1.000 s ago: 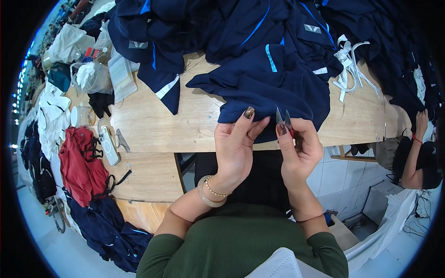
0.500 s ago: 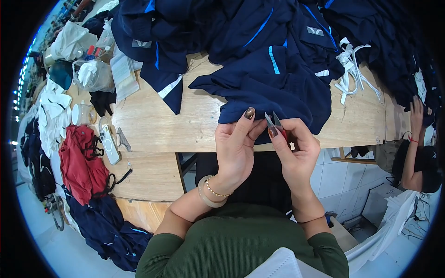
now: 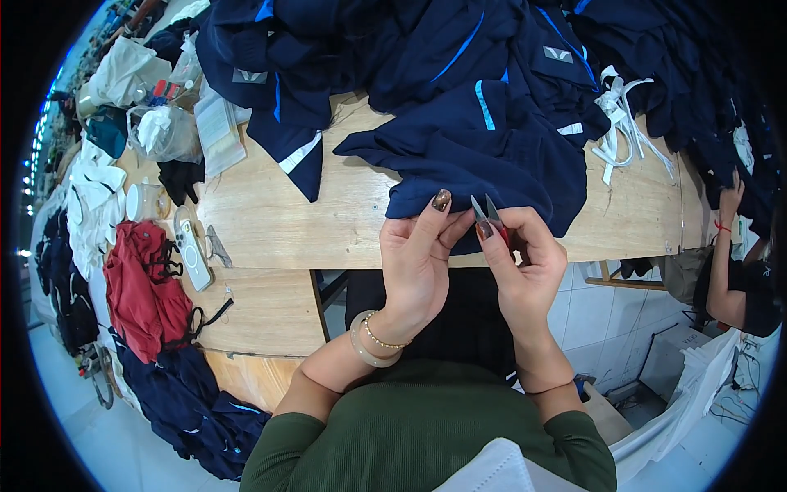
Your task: Trimming loose threads and excess fabric from blue garments using thread snips on a factory workbench.
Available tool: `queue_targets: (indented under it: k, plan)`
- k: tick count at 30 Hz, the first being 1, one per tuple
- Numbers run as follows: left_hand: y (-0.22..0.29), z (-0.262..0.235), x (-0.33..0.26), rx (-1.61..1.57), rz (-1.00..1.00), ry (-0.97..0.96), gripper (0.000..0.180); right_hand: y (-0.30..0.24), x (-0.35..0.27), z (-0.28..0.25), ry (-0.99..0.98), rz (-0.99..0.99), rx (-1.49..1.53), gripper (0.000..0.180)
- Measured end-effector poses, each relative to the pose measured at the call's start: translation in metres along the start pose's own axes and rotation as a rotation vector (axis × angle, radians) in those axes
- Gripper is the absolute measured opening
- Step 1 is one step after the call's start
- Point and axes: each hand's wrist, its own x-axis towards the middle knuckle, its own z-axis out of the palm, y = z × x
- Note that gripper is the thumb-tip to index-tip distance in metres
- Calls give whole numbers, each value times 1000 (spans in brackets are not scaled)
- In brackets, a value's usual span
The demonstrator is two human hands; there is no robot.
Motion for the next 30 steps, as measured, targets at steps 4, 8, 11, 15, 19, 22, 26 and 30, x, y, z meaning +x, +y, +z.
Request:
queue_targets:
  k: [4,8,11,15,19,22,26,30]
  plan:
    - [0,2,0,3,1,16,12,0,0,0,-3,6,4,5]
    - [1,4,0,7,6,27,11,0,0,-1,-7,3,-5,6]
    - [1,3,0,4,4,23,11,1,-1,-1,-4,4,6,6]
    - [0,0,0,11,-8,16,12,2,0,0,3,-39,-13,5]
    - [0,2,0,9,-2,13,13,2,0,1,21,-114,-71,5]
    - [0,2,0,2,-9,4,14,4,-1,2,50,-112,-50,6]
    - [1,3,-1,7,-4,-5,14,4,-2,4,34,-123,-25,7]
    - [-2,1,-1,14,-14,-9,14,4,-1,5,136,-103,50,8]
